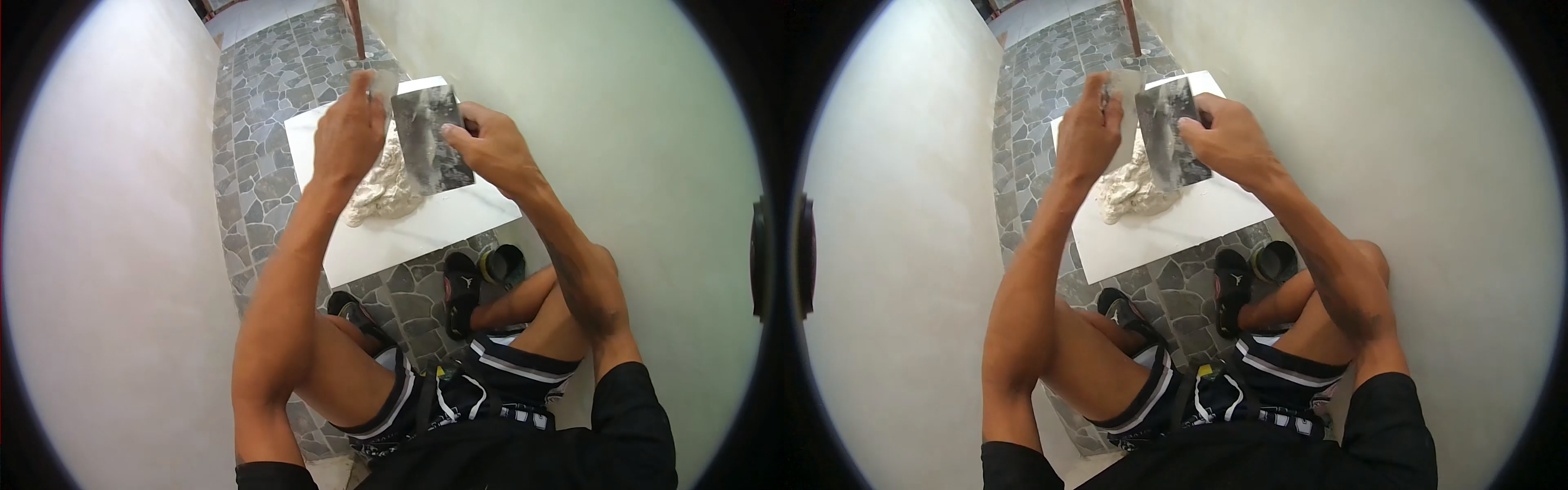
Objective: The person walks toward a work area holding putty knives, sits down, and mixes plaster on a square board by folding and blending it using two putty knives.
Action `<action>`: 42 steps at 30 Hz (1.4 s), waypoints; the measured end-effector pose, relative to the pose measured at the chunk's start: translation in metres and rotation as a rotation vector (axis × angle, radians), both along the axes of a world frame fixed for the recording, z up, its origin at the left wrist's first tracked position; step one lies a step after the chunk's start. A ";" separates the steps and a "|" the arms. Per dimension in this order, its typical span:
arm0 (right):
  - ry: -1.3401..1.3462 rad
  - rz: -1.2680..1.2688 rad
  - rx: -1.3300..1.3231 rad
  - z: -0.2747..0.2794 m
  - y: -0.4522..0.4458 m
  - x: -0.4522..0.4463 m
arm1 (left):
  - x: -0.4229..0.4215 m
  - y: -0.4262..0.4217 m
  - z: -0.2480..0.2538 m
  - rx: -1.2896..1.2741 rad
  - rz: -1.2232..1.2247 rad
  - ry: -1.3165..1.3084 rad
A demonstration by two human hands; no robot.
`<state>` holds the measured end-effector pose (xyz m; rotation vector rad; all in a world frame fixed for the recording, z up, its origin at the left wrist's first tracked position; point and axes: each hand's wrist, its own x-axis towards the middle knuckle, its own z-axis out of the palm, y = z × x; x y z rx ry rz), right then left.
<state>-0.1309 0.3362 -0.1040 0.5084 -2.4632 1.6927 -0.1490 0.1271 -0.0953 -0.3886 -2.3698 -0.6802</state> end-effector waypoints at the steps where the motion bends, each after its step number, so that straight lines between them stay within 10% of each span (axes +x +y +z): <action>1: 0.033 -0.033 0.028 0.001 0.005 0.009 | 0.001 -0.004 0.003 0.034 0.017 -0.039; 9: 0.784 0.232 0.669 -0.060 -0.034 0.098 | -0.006 -0.037 0.009 0.154 0.003 0.018; 17: 0.717 0.407 0.841 -0.080 -0.105 0.114 | 0.002 -0.055 0.016 0.229 0.085 0.005; 22: -0.058 0.020 0.149 -0.060 -0.064 0.095 | -0.011 -0.081 0.004 0.286 -0.002 0.306; 25: -0.721 -0.101 -0.474 -0.103 -0.044 0.094 | 0.022 -0.067 0.032 0.293 0.180 -0.170; 28: -0.974 -0.223 -0.725 -0.115 -0.051 0.117 | 0.024 -0.068 0.026 0.330 0.021 -0.020; 42: -0.996 -0.397 -1.452 -0.113 -0.178 0.099 | 0.031 -0.077 0.032 0.338 0.016 0.060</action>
